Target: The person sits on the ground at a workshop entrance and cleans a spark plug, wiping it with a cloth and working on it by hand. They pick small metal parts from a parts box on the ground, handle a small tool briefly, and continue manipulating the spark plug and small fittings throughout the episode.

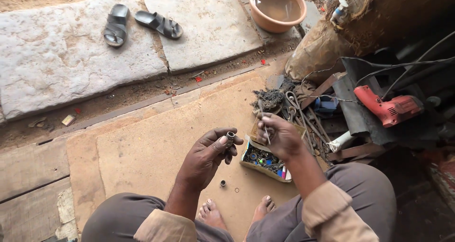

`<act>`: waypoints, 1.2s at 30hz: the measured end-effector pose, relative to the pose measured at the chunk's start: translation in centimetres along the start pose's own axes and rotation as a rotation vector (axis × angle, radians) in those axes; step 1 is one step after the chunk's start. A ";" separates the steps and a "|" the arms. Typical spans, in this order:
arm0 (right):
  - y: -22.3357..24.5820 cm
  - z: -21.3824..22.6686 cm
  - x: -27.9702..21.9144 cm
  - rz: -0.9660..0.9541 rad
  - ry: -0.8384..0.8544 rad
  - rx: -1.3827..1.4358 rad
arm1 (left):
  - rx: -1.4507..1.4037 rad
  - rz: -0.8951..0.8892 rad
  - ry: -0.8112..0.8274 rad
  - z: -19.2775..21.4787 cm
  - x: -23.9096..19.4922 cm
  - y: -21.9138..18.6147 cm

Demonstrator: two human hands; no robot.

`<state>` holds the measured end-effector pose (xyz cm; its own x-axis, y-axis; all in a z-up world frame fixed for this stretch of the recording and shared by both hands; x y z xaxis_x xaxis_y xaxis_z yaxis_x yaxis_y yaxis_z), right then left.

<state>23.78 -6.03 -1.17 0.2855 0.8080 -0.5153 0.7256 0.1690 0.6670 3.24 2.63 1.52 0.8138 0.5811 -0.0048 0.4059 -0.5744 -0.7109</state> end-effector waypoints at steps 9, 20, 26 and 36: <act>1.3 -2.8 -5.6 0.342 0.170 -0.002 | -0.044 -0.039 0.025 -0.8 -0.6 0.0; 1.6 -7.0 -11.1 0.711 0.022 -0.633 | -0.069 -0.079 -0.037 -0.7 0.2 1.0; 1.0 -7.3 -11.1 0.742 -0.075 -0.819 | -0.085 -0.104 -0.042 -0.2 0.4 1.4; 1.0 -8.4 -11.2 0.834 -0.072 -0.953 | -0.045 -0.087 -0.094 -0.2 0.4 0.7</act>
<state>16.01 -10.17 9.76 0.4924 0.8370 0.2385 -0.4183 -0.0128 0.9082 3.96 2.34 1.17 0.7333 0.6798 -0.0119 0.4931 -0.5438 -0.6791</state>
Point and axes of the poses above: each hand's wrist, its own x-axis towards the middle knuckle, its own z-axis out of the back of the hand, y = z × x, the point moved 5 cm from there along x, towards the middle knuckle, and after that the axes turned 8 degrees about -z, right-handed, at the moved point
